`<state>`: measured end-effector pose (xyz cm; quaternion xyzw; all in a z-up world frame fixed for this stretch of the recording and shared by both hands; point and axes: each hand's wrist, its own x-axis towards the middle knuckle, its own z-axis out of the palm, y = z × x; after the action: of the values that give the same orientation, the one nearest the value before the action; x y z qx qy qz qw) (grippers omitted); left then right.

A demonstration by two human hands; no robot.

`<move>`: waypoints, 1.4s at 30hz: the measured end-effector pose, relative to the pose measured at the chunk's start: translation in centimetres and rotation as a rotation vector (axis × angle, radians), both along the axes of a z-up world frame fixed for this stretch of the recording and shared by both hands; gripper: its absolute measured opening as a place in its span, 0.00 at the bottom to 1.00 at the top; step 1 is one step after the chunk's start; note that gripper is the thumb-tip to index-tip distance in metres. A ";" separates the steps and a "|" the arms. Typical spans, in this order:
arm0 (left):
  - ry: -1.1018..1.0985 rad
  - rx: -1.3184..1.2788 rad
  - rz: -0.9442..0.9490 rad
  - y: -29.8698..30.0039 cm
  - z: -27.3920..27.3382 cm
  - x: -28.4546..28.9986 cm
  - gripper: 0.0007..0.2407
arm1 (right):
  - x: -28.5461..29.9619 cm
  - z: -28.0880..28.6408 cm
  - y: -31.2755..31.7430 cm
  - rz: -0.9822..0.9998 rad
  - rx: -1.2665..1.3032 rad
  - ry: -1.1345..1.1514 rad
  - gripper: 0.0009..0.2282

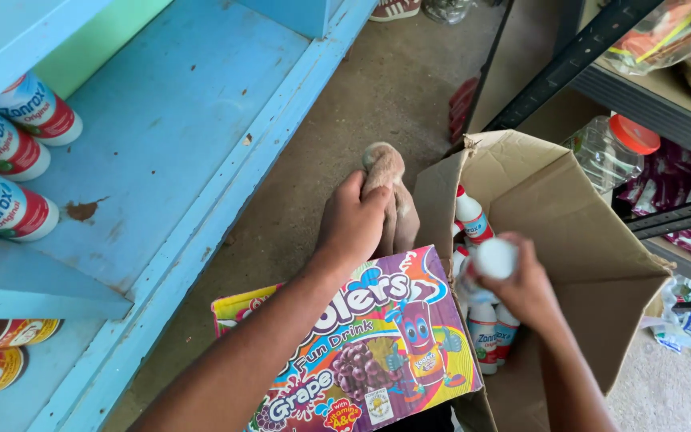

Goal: Wiping cleaning product bottles with a cloth and placing them on a shelf.

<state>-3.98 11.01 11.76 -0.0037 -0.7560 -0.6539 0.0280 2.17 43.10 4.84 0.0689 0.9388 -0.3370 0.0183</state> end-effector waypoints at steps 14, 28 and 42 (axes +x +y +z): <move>0.271 0.059 0.135 -1.2 2.1 1.2 0.21 | -5.4 14.5 -14.8 0.318 -1.245 1.028 0.40; 0.764 -0.457 0.121 -1.5 4.6 4.2 0.19 | -13.7 7.1 -18.9 0.259 -1.816 -0.177 0.29; 0.654 -0.898 -0.092 -1.5 3.8 3.4 0.10 | -13.4 2.7 -18.6 0.106 -2.007 -0.308 0.33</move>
<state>-0.59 9.50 15.54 -0.2510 -0.9113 -0.2329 0.2284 -11.20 24.45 7.56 0.0227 0.2117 -0.9556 0.2035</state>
